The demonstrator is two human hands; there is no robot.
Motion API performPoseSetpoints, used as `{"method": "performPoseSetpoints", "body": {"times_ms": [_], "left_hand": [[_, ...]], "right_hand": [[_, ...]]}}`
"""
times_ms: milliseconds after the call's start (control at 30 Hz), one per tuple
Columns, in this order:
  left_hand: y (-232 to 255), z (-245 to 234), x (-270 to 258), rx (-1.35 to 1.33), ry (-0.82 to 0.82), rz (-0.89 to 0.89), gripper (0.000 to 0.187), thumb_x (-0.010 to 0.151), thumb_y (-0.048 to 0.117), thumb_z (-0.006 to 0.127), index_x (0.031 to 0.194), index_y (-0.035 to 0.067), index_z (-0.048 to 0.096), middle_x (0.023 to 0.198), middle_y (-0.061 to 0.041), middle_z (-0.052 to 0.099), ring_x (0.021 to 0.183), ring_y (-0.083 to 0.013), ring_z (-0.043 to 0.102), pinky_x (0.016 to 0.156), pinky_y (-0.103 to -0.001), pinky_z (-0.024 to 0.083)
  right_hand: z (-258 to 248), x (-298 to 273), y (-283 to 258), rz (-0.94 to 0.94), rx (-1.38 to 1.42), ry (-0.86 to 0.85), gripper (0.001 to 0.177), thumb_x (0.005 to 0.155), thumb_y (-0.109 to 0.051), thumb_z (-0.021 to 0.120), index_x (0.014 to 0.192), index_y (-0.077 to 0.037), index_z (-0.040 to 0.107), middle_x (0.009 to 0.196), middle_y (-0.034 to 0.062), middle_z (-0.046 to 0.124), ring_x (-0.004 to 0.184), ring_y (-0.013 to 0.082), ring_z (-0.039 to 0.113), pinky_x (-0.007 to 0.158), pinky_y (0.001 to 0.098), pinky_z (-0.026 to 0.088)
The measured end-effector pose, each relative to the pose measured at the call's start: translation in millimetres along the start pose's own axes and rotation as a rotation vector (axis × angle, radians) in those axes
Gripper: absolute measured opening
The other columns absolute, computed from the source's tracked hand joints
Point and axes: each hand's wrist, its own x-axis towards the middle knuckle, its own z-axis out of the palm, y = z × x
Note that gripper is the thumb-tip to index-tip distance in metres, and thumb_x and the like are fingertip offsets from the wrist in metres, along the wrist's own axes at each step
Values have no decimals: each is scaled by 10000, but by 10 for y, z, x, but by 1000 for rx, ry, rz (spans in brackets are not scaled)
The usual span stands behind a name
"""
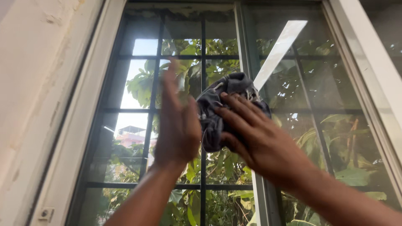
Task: The person wipes a sliding window frame and glass pane with a cloth. They pick up a spray bottle from the floor, place it on the windowsill, and continue wiping the window surface and frame.
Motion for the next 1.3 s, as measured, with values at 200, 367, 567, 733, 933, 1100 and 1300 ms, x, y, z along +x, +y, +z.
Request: {"method": "performPoseSetpoints", "body": {"times_ms": [200,367,567,733,933,1100,1300], "left_hand": [[-213,109,201,760,-202,-116,652,1051,417,368,1576,35,307,1644,-141,280,1535,-280,206,1234,-560,85],[-169,-156,278,821,-356,-113,703,996,553,421,1537,105,381,1566,-99,372,1467,-261,283,1217,-526,153],[-192,-311,264,764,-382,7,732,1003,563,417,1571,104,366,1598,-98,360,1487,-258,287,1196,-514,176],[-271,-290,259,778,-313,117,769,1021,586,367,1607,93,292,1659,-117,261,1521,-275,210,1199,-509,103],[-219,-338,246,790,-372,4,761,987,609,363,1593,157,269,1652,-83,252,1521,-232,194,1220,-474,74],[-196,-336,250,778,-368,10,760,994,604,371,1594,148,278,1646,-92,274,1512,-232,214,1218,-477,86],[-209,-341,231,762,-359,-9,749,985,607,380,1587,171,284,1641,-77,288,1513,-218,218,1221,-471,96]], "right_hand": [[-107,473,613,399,84,-62,470,1075,-372,420,1488,-149,435,1565,111,499,1234,351,631,985,526,592],[-39,643,508,304,16,131,381,1001,-282,532,1304,-52,505,1369,173,555,1274,362,545,960,574,565],[-108,-4,-15,153,-52,94,459,884,-410,624,1131,-29,559,1245,206,537,1170,351,522,820,527,578],[-260,189,433,515,35,-75,438,993,-411,522,1291,-90,536,1316,159,576,1121,306,636,903,460,630],[-206,617,616,607,-44,38,554,989,-361,548,1477,-140,409,1483,171,469,1278,361,534,916,573,561],[-99,-297,154,206,-207,122,507,985,-416,541,1362,-80,495,1532,230,418,1383,489,485,1004,635,520],[-456,-319,739,978,126,-310,526,1063,-435,423,1546,-226,434,1314,221,656,1059,398,724,893,544,677]]}}
